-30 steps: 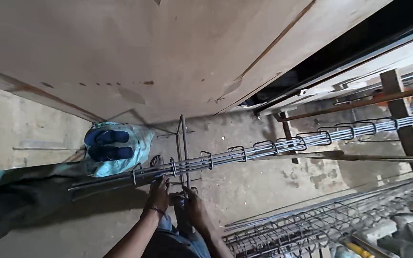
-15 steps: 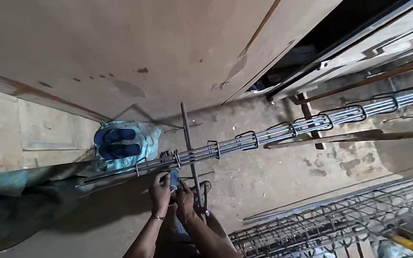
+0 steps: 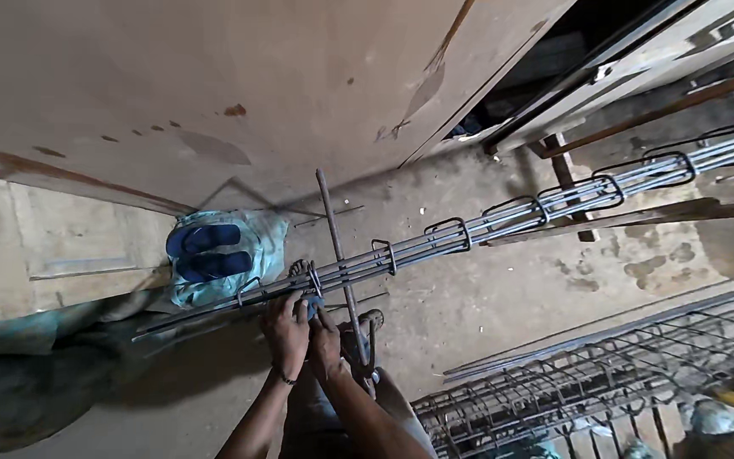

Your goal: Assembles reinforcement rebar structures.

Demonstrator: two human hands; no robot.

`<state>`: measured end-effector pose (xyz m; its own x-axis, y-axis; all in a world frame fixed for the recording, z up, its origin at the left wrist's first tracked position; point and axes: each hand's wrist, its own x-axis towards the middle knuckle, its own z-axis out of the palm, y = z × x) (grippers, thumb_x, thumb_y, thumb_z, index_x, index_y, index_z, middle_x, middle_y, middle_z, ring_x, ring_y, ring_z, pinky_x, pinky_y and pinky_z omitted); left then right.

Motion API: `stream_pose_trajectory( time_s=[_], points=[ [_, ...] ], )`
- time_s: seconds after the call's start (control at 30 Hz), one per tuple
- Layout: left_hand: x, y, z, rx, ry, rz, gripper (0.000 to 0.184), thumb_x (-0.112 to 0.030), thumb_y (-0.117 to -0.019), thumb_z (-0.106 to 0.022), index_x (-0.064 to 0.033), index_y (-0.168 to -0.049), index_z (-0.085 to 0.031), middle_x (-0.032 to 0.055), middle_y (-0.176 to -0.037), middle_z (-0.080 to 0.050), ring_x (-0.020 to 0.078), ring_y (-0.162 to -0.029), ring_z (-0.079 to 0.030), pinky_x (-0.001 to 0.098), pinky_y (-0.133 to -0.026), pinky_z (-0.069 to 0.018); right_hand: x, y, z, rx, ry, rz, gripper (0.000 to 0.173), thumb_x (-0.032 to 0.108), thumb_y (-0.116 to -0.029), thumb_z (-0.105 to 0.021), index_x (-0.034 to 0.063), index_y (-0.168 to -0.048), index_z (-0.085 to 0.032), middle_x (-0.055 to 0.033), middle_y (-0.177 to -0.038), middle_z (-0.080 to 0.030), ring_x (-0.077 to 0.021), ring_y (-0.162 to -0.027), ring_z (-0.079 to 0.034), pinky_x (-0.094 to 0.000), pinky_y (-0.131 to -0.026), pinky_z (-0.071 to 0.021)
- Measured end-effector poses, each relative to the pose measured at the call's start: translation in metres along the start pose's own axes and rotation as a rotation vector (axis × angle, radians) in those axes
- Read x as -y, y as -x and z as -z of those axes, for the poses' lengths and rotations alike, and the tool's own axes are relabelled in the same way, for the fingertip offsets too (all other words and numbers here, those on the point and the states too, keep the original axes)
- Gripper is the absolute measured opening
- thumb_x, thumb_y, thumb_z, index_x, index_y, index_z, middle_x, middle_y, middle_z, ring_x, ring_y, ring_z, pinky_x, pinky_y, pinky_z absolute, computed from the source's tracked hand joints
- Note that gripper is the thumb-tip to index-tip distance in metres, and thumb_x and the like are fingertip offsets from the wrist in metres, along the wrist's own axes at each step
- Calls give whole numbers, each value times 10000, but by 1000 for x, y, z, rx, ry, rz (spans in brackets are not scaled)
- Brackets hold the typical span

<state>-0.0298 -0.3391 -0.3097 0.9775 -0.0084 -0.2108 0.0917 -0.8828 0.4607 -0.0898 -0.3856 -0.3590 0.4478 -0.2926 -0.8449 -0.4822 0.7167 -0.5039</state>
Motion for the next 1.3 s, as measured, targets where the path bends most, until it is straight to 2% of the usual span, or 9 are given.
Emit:
stream_pose_trajectory(
  time_s=[0.1,0.2,0.27,0.4,0.57,0.77,0.9,1.2,1.3],
  points=[
    [-6,-4,1,-9,0,-72,324,-239,-927,-725,-144,-1237,-734,112,-1208,-713,345,-1148,-640,593,-998,-458,2,-2,-3,16,-66,13,332,45,-1065,-481,-5,-1369,-604,-135,-1253,-680,-128,-1017,-666,-292,-904,-547],
    [-6,-12,-1,29,-22,-141,612,-339,-845,-818,-140,-1394,-636,121,-1396,-630,359,-1272,-580,602,-1071,-404,-3,-9,-1,48,-66,35,336,92,-1072,-496,-12,-1377,-591,-134,-1195,-696,-131,-992,-673,-305,-902,-558],
    [-3,-19,-3,60,-15,-180,669,-357,-826,-835,-122,-1414,-617,120,-1413,-621,358,-1282,-576,598,-1083,-399,-5,-14,0,41,-19,41,335,89,-1068,-498,-11,-1373,-594,-132,-1177,-694,-129,-973,-665,-310,-886,-556],
    [2,-21,0,37,50,-166,542,-297,-824,-840,-110,-1306,-681,183,-1296,-645,390,-1227,-583,586,-1077,-419,-8,-21,-4,-8,-14,98,314,22,-1041,-521,-42,-1328,-633,-160,-1254,-686,-144,-1084,-664,-299,-964,-537],
    [10,-13,-2,37,4,-175,325,-286,-904,-763,-118,-1183,-752,122,-1152,-729,336,-1110,-663,547,-982,-490,-12,-24,-4,-44,37,234,294,-20,-1008,-547,-81,-1271,-662,-188,-1254,-693,-142,-1152,-658,-280,-1036,-507],
    [11,-16,-12,4,77,-165,214,-217,-945,-709,-107,-1114,-781,93,-1093,-758,282,-1072,-693,494,-991,-509,-7,-23,-4,-4,56,292,293,-30,-1006,-540,-93,-1265,-660,-188,-1227,-699,-126,-1096,-671,-267,-998,-526],
    [11,-23,-14,-15,126,-135,158,-158,-957,-688,-91,-1050,-798,85,-1010,-773,225,-958,-735,439,-917,-570,1,-9,1,-58,373,352,247,59,-1034,-548,-44,-1227,-664,-129,-962,-717,-115,-727,-664,-288,-679,-578],
    [-1,-16,-24,-153,240,-179,146,-130,-950,-683,-81,-1011,-807,101,-1015,-773,219,-983,-737,381,-928,-574,53,15,-12,-154,815,283,230,190,-1021,-613,65,-1161,-746,-106,-910,-752,-211,-764,-700,-445,-764,-567],
    [-3,-14,-29,-131,289,-174,180,-190,-916,-739,-55,-1023,-789,131,-1024,-756,244,-983,-729,401,-917,-581,73,25,-10,-83,947,215,272,203,-1030,-587,93,-1237,-725,-108,-971,-761,-238,-853,-723,-467,-821,-572]
  ],
)
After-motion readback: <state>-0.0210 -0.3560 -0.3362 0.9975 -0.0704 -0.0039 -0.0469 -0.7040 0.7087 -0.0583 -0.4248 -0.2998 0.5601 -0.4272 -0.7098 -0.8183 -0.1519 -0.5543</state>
